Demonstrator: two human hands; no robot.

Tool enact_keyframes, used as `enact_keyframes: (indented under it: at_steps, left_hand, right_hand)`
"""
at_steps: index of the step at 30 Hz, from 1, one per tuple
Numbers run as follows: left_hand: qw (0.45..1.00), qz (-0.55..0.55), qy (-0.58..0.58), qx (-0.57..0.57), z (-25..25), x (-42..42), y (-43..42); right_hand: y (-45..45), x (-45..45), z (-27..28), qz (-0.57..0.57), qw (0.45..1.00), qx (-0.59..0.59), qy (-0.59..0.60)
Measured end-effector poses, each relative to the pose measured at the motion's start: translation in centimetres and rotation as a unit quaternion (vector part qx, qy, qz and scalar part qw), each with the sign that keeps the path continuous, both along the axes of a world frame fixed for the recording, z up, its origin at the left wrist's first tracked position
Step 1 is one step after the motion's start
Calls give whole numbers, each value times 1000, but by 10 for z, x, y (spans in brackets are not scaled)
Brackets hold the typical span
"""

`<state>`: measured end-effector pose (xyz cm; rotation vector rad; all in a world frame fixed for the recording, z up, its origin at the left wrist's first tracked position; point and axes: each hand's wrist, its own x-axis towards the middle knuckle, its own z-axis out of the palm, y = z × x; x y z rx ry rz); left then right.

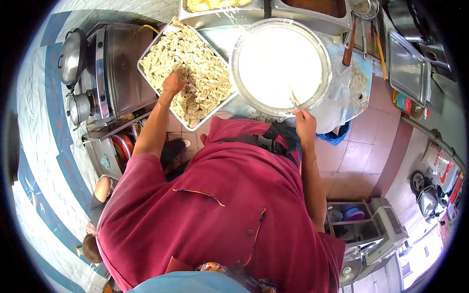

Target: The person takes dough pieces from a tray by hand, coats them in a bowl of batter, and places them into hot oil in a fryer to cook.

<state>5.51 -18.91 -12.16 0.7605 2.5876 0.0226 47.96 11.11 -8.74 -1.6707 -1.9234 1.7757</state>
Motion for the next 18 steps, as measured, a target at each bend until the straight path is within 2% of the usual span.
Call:
enact_keyframes:
  at_steps: [12, 15, 18]
  left_hand:
    - [996, -49, -54, -50, -3, -14, 4]
    - [997, -78, -13, 2, -5, -10, 0]
    - [994, -97, -13, -46, -1, -8, 3]
  right_hand:
    - [2, -10, 3, 10, 1000, -2, -7]
    - [3, -11, 3, 12, 1000, 11, -1]
    - [5, -10, -2, 13, 1000, 13, 0]
